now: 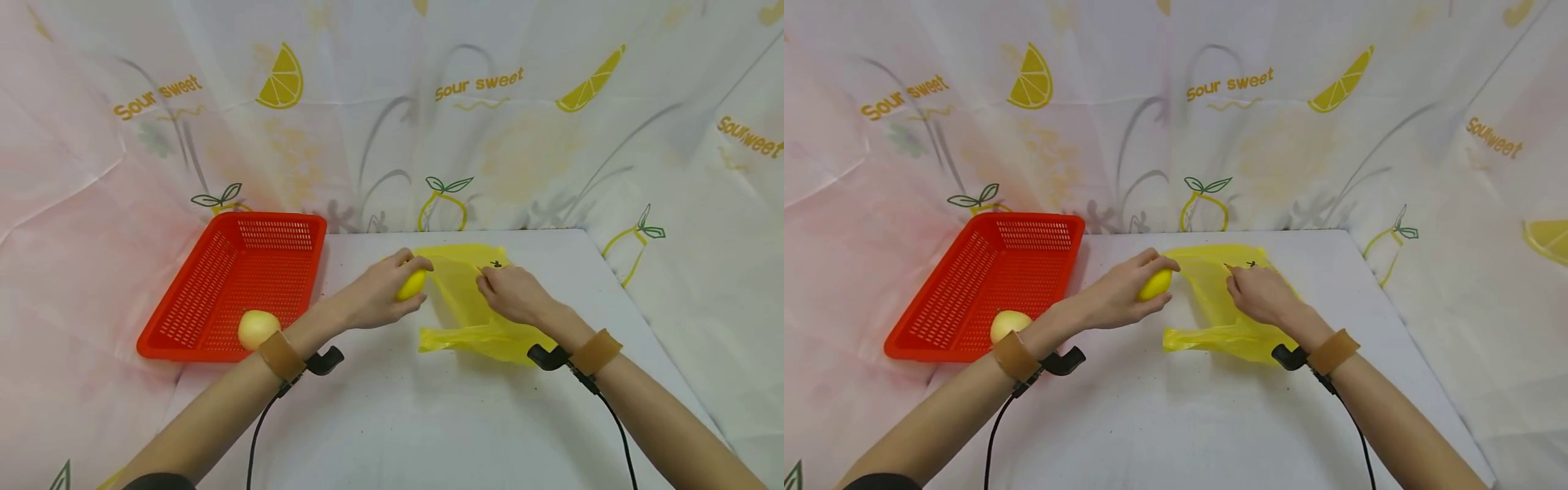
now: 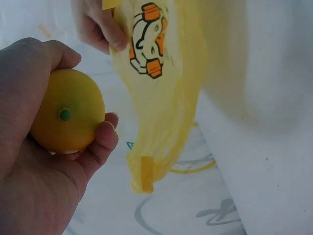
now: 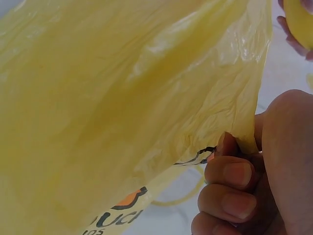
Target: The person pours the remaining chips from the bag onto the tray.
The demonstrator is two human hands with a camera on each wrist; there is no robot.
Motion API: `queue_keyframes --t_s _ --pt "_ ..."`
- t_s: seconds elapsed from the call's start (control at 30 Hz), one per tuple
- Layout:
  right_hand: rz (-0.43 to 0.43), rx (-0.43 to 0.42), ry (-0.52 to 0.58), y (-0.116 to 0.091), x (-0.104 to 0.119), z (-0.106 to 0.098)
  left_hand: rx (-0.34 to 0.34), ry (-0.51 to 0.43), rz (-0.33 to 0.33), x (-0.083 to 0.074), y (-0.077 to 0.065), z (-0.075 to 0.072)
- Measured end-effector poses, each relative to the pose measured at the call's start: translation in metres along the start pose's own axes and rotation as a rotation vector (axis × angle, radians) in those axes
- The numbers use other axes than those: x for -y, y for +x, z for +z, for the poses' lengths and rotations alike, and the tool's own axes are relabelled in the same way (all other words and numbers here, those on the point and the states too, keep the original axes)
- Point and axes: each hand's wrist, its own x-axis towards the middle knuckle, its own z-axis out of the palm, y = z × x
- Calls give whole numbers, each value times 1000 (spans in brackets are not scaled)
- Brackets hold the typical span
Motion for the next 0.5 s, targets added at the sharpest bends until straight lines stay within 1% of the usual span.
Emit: queue_keyframes --t_s 0.13,0.27,0.4,0.5 --pt "-25 3 13 2 6 0 7 -27 19 -2 1 4" --pt "-23 12 16 5 12 0 29 -45 36 -4 3 10" --pt "-20 21 12 7 16 0 55 -51 41 -4 6 19" --pt "-26 32 3 8 19 0 78 -51 33 -2 9 25"
